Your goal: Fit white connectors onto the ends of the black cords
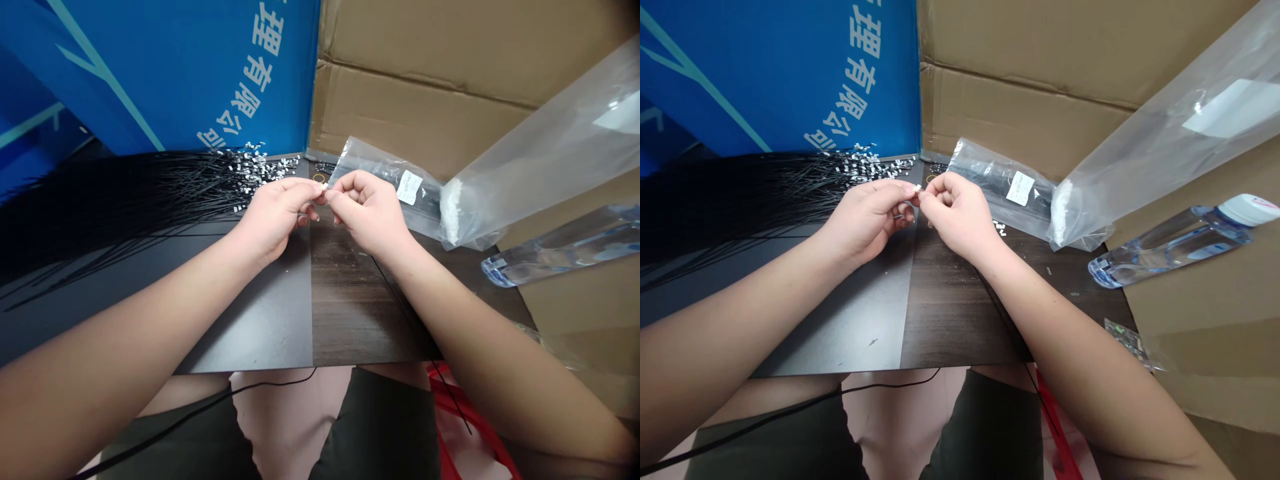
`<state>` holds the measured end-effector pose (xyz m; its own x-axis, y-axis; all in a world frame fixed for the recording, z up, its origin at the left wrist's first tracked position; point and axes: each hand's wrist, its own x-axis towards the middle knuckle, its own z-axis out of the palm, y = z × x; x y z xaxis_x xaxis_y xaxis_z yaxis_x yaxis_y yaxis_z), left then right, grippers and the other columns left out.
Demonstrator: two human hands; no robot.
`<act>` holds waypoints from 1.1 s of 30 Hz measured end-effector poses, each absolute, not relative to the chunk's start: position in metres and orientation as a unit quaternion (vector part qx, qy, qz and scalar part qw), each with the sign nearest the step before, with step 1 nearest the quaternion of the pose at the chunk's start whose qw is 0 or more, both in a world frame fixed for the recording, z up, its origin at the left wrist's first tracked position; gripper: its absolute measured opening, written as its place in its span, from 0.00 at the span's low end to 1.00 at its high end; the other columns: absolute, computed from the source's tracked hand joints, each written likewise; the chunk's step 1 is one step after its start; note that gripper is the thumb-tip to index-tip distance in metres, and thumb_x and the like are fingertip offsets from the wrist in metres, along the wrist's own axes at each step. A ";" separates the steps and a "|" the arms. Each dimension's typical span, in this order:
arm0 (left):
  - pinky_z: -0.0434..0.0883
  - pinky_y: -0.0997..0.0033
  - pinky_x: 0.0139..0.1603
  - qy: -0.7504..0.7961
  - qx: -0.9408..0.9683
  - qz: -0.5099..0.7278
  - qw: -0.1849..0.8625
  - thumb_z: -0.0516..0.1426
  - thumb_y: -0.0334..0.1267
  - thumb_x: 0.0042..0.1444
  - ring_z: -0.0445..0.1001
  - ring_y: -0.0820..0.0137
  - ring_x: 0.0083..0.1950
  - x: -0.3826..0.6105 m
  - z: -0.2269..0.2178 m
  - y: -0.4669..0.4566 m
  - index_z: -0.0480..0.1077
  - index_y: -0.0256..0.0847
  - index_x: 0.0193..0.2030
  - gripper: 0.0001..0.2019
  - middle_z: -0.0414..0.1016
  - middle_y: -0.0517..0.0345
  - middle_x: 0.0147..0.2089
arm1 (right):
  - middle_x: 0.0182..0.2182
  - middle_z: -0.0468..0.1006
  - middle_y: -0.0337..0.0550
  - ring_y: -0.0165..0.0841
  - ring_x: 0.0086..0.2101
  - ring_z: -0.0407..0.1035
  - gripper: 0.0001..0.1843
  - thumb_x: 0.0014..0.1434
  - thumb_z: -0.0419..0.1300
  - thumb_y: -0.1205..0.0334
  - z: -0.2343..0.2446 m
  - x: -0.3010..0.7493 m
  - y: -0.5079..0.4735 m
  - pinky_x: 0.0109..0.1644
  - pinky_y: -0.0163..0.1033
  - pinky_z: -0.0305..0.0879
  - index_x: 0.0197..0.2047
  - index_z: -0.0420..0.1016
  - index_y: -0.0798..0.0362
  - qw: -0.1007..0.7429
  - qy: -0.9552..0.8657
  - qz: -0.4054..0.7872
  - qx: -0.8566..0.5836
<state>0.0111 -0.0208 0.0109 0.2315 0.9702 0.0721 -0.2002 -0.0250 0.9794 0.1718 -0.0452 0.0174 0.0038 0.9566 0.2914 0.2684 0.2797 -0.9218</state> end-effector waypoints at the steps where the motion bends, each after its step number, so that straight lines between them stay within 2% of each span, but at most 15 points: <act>1: 0.68 0.72 0.31 0.372 0.524 0.497 0.583 0.67 0.38 0.51 0.72 0.74 0.30 0.011 0.011 -0.021 0.79 0.38 0.32 0.06 0.81 0.55 0.37 | 0.20 0.72 0.32 0.26 0.21 0.63 0.11 0.65 0.63 0.69 0.018 0.172 -0.045 0.29 0.36 0.56 0.31 0.69 0.49 0.505 -0.618 0.340 -0.496; 17: 0.66 0.70 0.31 0.373 0.546 0.527 0.534 0.69 0.38 0.51 0.71 0.73 0.30 0.012 0.009 -0.021 0.81 0.40 0.33 0.05 0.81 0.56 0.35 | 0.20 0.72 0.32 0.27 0.22 0.66 0.09 0.65 0.63 0.68 0.019 0.172 -0.046 0.30 0.36 0.61 0.32 0.69 0.50 0.503 -0.609 0.353 -0.501; 33: 0.73 0.69 0.37 0.385 0.570 0.527 0.500 0.68 0.38 0.53 0.75 0.71 0.33 0.011 0.011 -0.020 0.80 0.41 0.31 0.04 0.81 0.56 0.33 | 0.21 0.73 0.32 0.27 0.23 0.68 0.11 0.68 0.66 0.64 0.015 0.172 -0.046 0.31 0.36 0.64 0.34 0.69 0.49 0.502 -0.618 0.368 -0.479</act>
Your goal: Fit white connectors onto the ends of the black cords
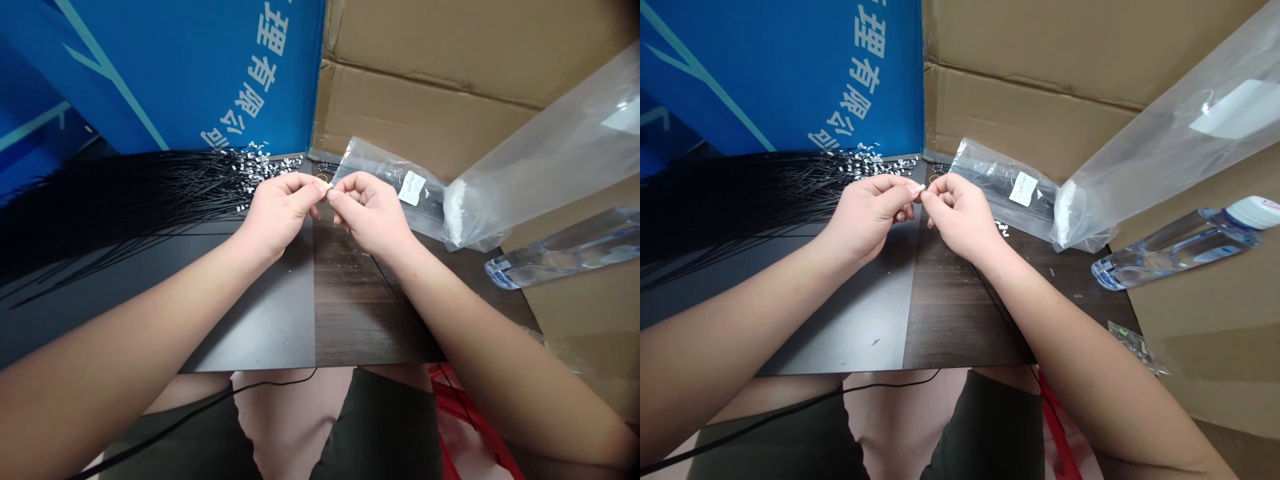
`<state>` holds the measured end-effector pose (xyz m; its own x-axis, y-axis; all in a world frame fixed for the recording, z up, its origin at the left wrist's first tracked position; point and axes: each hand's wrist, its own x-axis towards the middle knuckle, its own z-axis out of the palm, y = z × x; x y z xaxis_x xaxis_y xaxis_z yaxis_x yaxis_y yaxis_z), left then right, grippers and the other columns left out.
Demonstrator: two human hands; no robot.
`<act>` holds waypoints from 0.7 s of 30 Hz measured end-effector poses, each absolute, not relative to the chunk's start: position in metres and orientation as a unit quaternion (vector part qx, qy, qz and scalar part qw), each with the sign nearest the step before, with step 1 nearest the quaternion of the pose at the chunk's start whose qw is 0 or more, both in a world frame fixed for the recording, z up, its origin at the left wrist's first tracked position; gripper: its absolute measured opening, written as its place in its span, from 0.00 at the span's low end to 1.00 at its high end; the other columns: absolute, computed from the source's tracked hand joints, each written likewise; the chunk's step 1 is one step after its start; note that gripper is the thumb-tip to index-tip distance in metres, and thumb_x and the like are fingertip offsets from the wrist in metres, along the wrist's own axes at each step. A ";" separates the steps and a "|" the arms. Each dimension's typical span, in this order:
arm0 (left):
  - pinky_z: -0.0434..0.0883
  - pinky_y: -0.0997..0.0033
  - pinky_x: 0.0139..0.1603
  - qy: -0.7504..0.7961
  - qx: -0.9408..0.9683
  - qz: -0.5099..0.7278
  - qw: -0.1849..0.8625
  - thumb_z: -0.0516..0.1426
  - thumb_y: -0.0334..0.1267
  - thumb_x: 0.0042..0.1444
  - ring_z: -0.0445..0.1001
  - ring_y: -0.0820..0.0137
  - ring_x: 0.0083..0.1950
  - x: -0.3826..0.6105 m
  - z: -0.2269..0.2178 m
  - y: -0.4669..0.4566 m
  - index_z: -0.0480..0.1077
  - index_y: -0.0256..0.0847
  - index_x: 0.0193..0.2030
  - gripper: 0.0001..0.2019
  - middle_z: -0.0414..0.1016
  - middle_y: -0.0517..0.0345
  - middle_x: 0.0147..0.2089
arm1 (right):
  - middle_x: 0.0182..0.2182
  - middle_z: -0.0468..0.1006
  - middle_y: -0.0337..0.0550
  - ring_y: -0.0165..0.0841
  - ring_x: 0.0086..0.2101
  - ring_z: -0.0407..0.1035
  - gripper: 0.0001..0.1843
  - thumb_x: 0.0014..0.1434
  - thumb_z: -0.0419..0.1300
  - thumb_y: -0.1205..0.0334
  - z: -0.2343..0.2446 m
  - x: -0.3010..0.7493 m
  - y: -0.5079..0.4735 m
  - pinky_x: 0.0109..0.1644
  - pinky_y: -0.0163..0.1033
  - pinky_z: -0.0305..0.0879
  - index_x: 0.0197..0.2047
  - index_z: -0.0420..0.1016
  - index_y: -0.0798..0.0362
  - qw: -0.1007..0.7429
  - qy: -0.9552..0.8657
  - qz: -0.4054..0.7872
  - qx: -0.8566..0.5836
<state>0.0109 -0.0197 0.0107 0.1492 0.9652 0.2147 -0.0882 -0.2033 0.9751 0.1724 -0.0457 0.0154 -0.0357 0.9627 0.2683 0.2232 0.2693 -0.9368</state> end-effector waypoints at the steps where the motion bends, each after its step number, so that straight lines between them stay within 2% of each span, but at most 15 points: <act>1: 0.73 0.69 0.37 0.383 0.570 0.528 0.500 0.68 0.37 0.53 0.75 0.71 0.33 0.011 0.011 -0.020 0.80 0.40 0.31 0.04 0.81 0.56 0.33 | 0.21 0.73 0.32 0.27 0.23 0.68 0.11 0.68 0.65 0.64 0.015 0.172 -0.046 0.31 0.36 0.64 0.34 0.69 0.49 0.502 -0.618 0.369 -0.481; 8: 0.73 0.70 0.38 0.397 0.570 0.529 0.487 0.67 0.37 0.54 0.76 0.70 0.34 0.011 0.011 -0.022 0.81 0.40 0.31 0.04 0.81 0.57 0.32 | 0.20 0.74 0.32 0.26 0.22 0.68 0.10 0.69 0.63 0.67 0.013 0.170 -0.044 0.30 0.35 0.64 0.34 0.69 0.49 0.509 -0.611 0.372 -0.478; 12: 0.73 0.69 0.38 0.403 0.568 0.527 0.487 0.67 0.38 0.54 0.76 0.70 0.34 0.012 0.011 -0.022 0.80 0.41 0.31 0.04 0.80 0.57 0.32 | 0.21 0.74 0.32 0.27 0.23 0.69 0.10 0.68 0.64 0.66 0.012 0.170 -0.044 0.30 0.35 0.63 0.35 0.69 0.49 0.510 -0.610 0.372 -0.478; 21: 0.69 0.70 0.32 0.403 0.556 0.506 0.521 0.67 0.39 0.52 0.74 0.70 0.32 0.009 0.013 -0.021 0.79 0.41 0.31 0.05 0.82 0.54 0.35 | 0.21 0.73 0.32 0.27 0.23 0.68 0.11 0.66 0.66 0.66 0.015 0.171 -0.045 0.29 0.35 0.64 0.33 0.69 0.49 0.514 -0.616 0.361 -0.475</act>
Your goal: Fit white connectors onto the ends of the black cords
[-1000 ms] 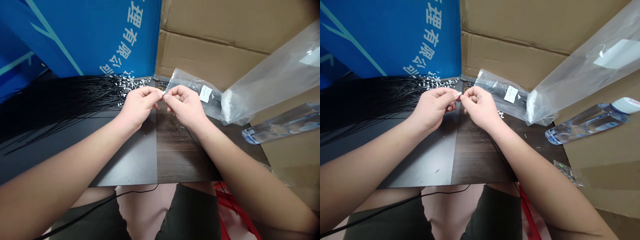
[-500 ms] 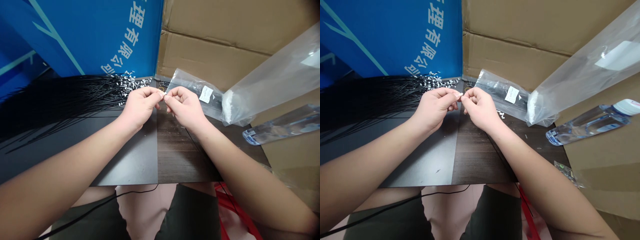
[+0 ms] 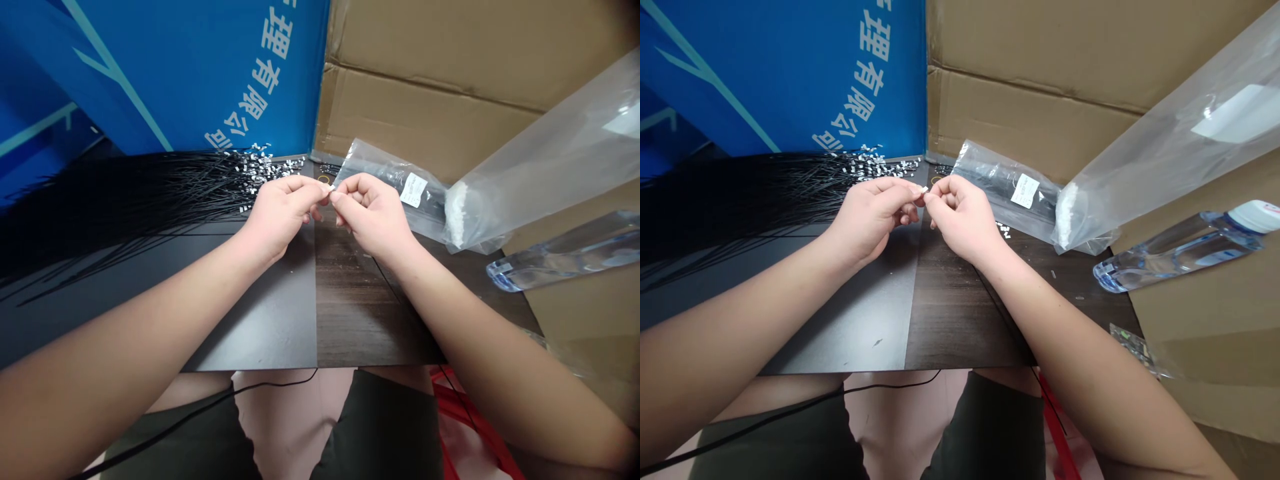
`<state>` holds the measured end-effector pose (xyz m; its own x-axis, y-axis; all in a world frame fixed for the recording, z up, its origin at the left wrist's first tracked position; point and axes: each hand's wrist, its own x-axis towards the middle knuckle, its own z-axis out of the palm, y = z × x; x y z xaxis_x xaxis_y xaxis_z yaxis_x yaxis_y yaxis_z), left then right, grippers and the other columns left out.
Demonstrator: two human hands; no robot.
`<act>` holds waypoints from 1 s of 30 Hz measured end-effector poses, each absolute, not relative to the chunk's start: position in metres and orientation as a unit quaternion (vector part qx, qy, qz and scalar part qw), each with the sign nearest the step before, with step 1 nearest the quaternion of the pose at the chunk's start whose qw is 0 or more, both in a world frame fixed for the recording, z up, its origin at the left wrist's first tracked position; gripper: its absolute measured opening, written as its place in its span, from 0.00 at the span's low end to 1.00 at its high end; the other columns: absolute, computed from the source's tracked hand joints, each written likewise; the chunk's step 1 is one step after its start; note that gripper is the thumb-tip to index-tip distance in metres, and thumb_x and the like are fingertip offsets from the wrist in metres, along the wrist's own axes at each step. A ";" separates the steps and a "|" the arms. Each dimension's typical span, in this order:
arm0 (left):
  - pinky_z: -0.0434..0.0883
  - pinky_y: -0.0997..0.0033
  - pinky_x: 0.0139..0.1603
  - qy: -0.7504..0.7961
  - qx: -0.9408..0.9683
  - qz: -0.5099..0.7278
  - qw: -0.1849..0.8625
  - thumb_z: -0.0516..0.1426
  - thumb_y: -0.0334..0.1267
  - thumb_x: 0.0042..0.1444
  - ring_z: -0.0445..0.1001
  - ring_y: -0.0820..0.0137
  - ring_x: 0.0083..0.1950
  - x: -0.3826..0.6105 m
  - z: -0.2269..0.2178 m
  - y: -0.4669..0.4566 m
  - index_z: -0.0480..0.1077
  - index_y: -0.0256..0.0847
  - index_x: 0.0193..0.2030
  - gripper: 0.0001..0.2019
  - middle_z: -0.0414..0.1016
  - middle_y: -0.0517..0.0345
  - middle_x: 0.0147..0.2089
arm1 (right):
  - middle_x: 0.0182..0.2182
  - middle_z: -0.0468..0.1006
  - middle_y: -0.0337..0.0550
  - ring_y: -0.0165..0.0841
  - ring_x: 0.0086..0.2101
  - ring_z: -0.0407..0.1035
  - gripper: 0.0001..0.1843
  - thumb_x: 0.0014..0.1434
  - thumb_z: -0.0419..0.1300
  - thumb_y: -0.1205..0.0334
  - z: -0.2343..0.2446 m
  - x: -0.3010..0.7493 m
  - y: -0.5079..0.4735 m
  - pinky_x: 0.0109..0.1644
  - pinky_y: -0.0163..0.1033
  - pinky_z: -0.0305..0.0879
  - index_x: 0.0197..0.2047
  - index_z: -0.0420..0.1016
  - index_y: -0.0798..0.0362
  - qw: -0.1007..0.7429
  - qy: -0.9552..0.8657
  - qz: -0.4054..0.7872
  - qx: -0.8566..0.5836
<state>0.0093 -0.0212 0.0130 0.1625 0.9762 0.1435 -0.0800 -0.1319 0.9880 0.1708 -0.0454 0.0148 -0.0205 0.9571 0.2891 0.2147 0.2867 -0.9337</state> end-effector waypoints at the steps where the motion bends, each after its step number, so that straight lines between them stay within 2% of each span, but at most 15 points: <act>1: 0.69 0.70 0.32 0.401 0.556 0.502 0.527 0.67 0.40 0.52 0.74 0.70 0.32 0.009 0.013 -0.020 0.79 0.41 0.31 0.06 0.82 0.53 0.36 | 0.21 0.73 0.32 0.27 0.23 0.68 0.12 0.66 0.66 0.66 0.015 0.171 -0.046 0.29 0.35 0.63 0.33 0.69 0.49 0.514 -0.617 0.360 -0.475; 7: 0.69 0.71 0.30 0.387 0.544 0.481 0.568 0.68 0.49 0.56 0.75 0.71 0.30 0.008 0.011 -0.017 0.78 0.41 0.31 0.13 0.82 0.53 0.36 | 0.22 0.73 0.32 0.27 0.23 0.67 0.11 0.65 0.65 0.67 0.015 0.171 -0.047 0.30 0.36 0.63 0.32 0.69 0.49 0.515 -0.619 0.362 -0.469; 10: 0.70 0.70 0.30 0.394 0.551 0.489 0.550 0.69 0.50 0.55 0.76 0.71 0.30 0.006 0.014 -0.016 0.79 0.41 0.34 0.14 0.82 0.53 0.37 | 0.21 0.73 0.32 0.27 0.22 0.67 0.10 0.64 0.65 0.67 0.015 0.171 -0.046 0.30 0.36 0.61 0.32 0.69 0.49 0.510 -0.620 0.363 -0.473; 18: 0.72 0.69 0.37 0.398 0.644 0.469 0.454 0.68 0.39 0.55 0.74 0.71 0.30 -0.005 0.027 -0.016 0.80 0.39 0.31 0.06 0.77 0.58 0.28 | 0.22 0.73 0.32 0.27 0.22 0.64 0.09 0.63 0.65 0.66 0.013 0.173 -0.045 0.29 0.36 0.60 0.32 0.70 0.49 0.507 -0.633 0.347 -0.470; 30: 0.71 0.70 0.36 0.387 0.666 0.453 0.448 0.67 0.38 0.56 0.73 0.71 0.30 -0.003 0.022 -0.016 0.81 0.40 0.32 0.05 0.77 0.58 0.27 | 0.21 0.73 0.32 0.28 0.23 0.65 0.09 0.63 0.65 0.66 0.011 0.175 -0.044 0.30 0.38 0.59 0.32 0.70 0.48 0.500 -0.647 0.329 -0.473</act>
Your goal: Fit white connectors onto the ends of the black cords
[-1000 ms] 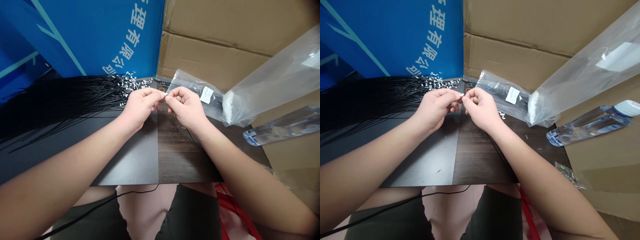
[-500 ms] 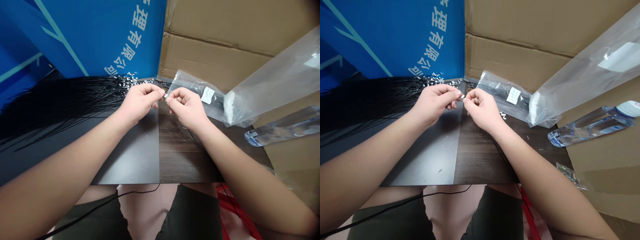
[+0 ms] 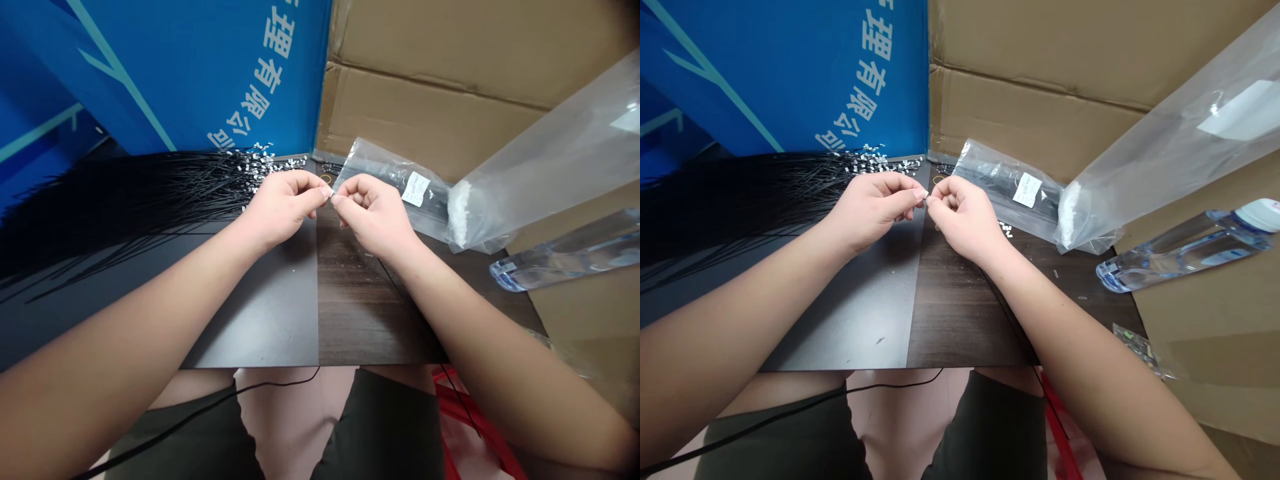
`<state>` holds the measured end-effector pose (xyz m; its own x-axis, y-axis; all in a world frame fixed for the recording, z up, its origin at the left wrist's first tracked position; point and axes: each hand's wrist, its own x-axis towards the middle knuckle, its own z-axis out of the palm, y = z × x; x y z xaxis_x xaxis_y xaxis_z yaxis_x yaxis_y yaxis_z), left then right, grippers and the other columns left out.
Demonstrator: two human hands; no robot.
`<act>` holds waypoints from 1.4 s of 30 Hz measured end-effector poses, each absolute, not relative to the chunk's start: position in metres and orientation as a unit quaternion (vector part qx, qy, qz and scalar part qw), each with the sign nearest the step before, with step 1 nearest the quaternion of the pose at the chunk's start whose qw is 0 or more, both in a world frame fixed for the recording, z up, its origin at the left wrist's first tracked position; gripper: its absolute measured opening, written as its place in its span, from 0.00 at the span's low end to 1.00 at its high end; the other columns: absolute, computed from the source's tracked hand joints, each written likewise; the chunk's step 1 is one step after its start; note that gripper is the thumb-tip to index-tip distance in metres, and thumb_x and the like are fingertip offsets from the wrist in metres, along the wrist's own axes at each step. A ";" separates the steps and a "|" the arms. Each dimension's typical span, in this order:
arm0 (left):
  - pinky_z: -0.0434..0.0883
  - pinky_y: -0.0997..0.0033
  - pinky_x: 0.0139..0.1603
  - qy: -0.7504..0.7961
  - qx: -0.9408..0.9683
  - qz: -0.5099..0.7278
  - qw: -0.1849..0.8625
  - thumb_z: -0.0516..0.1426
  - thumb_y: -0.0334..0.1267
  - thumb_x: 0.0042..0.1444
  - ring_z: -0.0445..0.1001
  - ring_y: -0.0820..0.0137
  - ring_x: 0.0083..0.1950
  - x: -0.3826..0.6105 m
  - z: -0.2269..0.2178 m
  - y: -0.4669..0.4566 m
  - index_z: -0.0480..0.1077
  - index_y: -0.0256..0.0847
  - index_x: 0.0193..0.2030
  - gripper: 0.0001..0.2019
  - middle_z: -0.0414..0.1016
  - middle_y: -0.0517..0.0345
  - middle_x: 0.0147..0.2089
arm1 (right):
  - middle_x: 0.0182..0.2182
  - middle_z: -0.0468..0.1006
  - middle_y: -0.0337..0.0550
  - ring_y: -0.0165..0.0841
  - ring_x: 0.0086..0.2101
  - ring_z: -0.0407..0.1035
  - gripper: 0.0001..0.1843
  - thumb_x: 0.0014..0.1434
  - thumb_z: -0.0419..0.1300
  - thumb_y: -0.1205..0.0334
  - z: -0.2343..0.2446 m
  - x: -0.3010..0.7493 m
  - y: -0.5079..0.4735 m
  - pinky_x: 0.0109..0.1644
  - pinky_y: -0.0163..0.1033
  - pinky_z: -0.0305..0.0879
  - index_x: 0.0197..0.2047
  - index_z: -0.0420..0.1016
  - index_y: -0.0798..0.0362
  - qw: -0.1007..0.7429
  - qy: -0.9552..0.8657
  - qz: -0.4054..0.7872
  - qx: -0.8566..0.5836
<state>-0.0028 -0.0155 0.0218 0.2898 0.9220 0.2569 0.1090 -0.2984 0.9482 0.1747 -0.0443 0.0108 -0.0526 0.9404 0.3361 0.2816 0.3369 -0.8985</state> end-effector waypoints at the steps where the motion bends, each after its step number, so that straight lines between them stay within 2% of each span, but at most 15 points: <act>1: 0.71 0.70 0.36 0.387 0.665 0.455 0.449 0.67 0.38 0.56 0.73 0.71 0.31 -0.002 0.021 -0.016 0.80 0.40 0.32 0.06 0.76 0.58 0.27 | 0.21 0.73 0.32 0.29 0.23 0.66 0.09 0.63 0.65 0.66 0.011 0.175 -0.044 0.30 0.38 0.59 0.32 0.70 0.48 0.500 -0.647 0.329 -0.472; 14: 0.71 0.71 0.35 0.388 0.668 0.470 0.428 0.65 0.37 0.58 0.73 0.72 0.31 0.000 0.014 -0.015 0.78 0.38 0.31 0.07 0.77 0.58 0.28 | 0.20 0.72 0.31 0.28 0.23 0.67 0.09 0.66 0.62 0.68 0.012 0.175 -0.044 0.31 0.36 0.61 0.33 0.70 0.49 0.492 -0.647 0.324 -0.484; 19: 0.70 0.72 0.34 0.392 0.656 0.468 0.444 0.64 0.38 0.58 0.72 0.73 0.29 0.000 0.014 -0.014 0.77 0.38 0.32 0.07 0.76 0.59 0.28 | 0.24 0.80 0.36 0.27 0.22 0.71 0.07 0.67 0.64 0.65 0.015 0.174 -0.046 0.29 0.35 0.65 0.35 0.72 0.50 0.481 -0.619 0.365 -0.502; 23: 0.70 0.73 0.34 0.395 0.663 0.457 0.442 0.64 0.37 0.59 0.72 0.73 0.29 -0.001 0.018 -0.013 0.78 0.38 0.34 0.06 0.76 0.59 0.28 | 0.27 0.83 0.40 0.27 0.23 0.74 0.06 0.66 0.63 0.67 0.016 0.174 -0.046 0.29 0.34 0.68 0.36 0.74 0.52 0.476 -0.608 0.382 -0.508; 30: 0.72 0.71 0.36 0.402 0.684 0.438 0.424 0.65 0.37 0.60 0.73 0.72 0.30 -0.003 0.020 -0.014 0.78 0.37 0.35 0.06 0.77 0.59 0.28 | 0.26 0.82 0.39 0.26 0.23 0.72 0.07 0.66 0.65 0.65 0.013 0.174 -0.044 0.29 0.33 0.68 0.35 0.74 0.52 0.478 -0.611 0.375 -0.507; 42: 0.71 0.73 0.33 0.403 0.681 0.437 0.428 0.65 0.34 0.61 0.72 0.74 0.27 -0.002 0.018 -0.015 0.78 0.37 0.33 0.05 0.75 0.60 0.26 | 0.24 0.80 0.37 0.26 0.22 0.71 0.07 0.67 0.65 0.65 0.009 0.175 -0.044 0.28 0.33 0.65 0.35 0.73 0.51 0.479 -0.623 0.366 -0.499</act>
<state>-0.0020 -0.0150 0.0179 0.2929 0.9229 0.2499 0.1750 -0.3086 0.9349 0.1750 -0.0437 0.0094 -0.0437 0.9718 0.2318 0.2706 0.2348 -0.9336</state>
